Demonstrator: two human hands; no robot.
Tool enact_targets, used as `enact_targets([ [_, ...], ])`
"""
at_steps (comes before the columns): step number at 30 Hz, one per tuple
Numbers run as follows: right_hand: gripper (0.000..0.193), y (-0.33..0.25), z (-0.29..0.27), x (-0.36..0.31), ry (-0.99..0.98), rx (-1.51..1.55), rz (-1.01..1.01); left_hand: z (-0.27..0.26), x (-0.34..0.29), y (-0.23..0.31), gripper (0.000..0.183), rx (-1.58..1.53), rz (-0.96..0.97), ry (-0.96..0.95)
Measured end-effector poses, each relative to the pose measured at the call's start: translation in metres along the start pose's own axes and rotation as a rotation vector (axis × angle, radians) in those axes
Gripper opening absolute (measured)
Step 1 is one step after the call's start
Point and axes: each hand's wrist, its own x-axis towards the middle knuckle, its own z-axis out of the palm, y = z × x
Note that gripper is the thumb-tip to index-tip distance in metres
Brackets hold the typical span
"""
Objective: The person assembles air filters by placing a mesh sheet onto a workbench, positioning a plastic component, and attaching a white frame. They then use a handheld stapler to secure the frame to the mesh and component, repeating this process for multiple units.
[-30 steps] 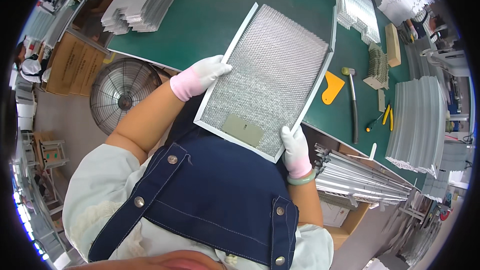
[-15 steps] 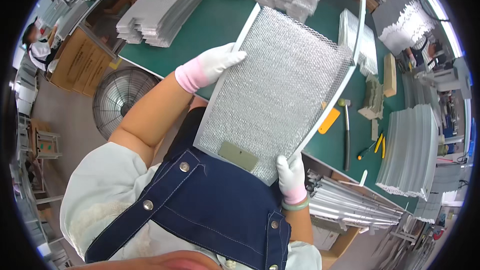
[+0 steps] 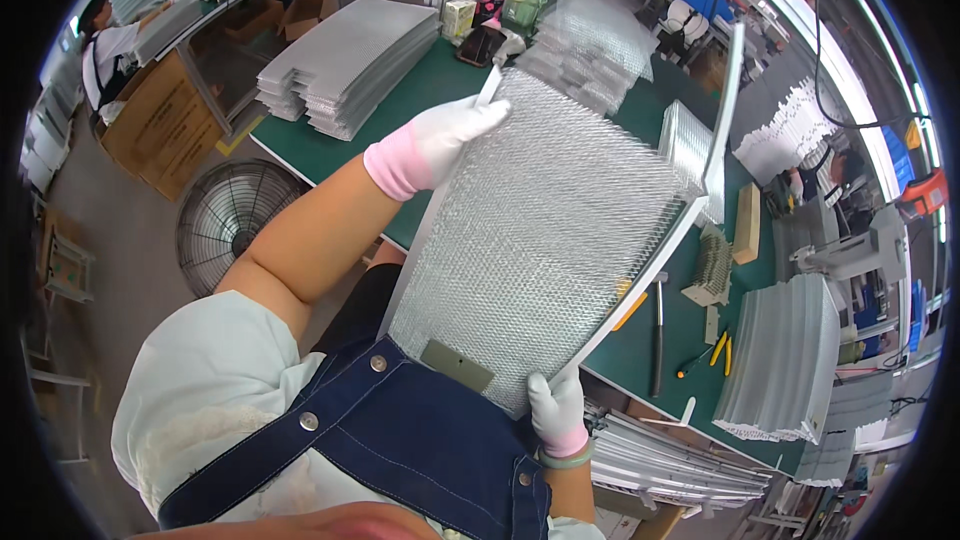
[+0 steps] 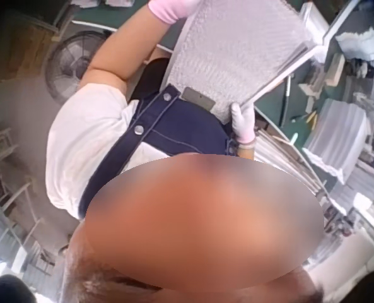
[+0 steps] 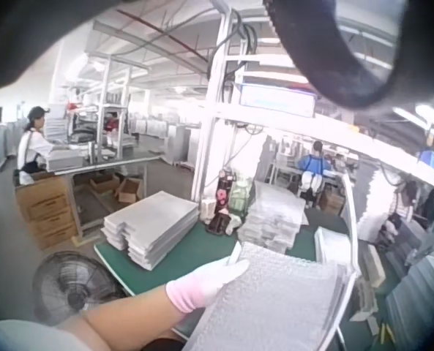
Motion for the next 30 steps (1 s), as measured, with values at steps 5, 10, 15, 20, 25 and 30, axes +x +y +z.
enact_targets([
  [5, 0.068, -0.007, -0.011, 0.002, -0.037, -0.062, -0.025, -0.004, 0.012, 0.012, 0.039, -0.133, -0.061, 0.0],
  [10, 0.053, -0.058, -0.076, 0.012, -0.001, -0.232, 0.194, 0.012, 0.002, -0.006, 0.036, -0.518, 0.02, 0.034],
  [15, 0.049, -0.14, -0.126, 0.031, -0.234, -0.325, 0.381, 0.048, -0.063, -0.074, 0.039, -0.359, 0.14, 0.192],
  [20, 0.044, -0.135, -0.144, 0.045, -0.501, -0.637, 0.535, 0.04, -0.161, -0.102, 0.045, -0.593, -0.661, 0.03],
  [25, 0.037, -0.139, -0.121, 0.054, -0.54, -0.699, 0.55, 0.019, -0.141, -0.001, 0.029, 0.848, -0.52, -0.697],
  [30, 0.03, -0.177, -0.075, 0.065, -0.634, -1.0, 0.407, 0.127, -0.031, 0.026, 0.036, 1.206, 0.84, -0.512],
])
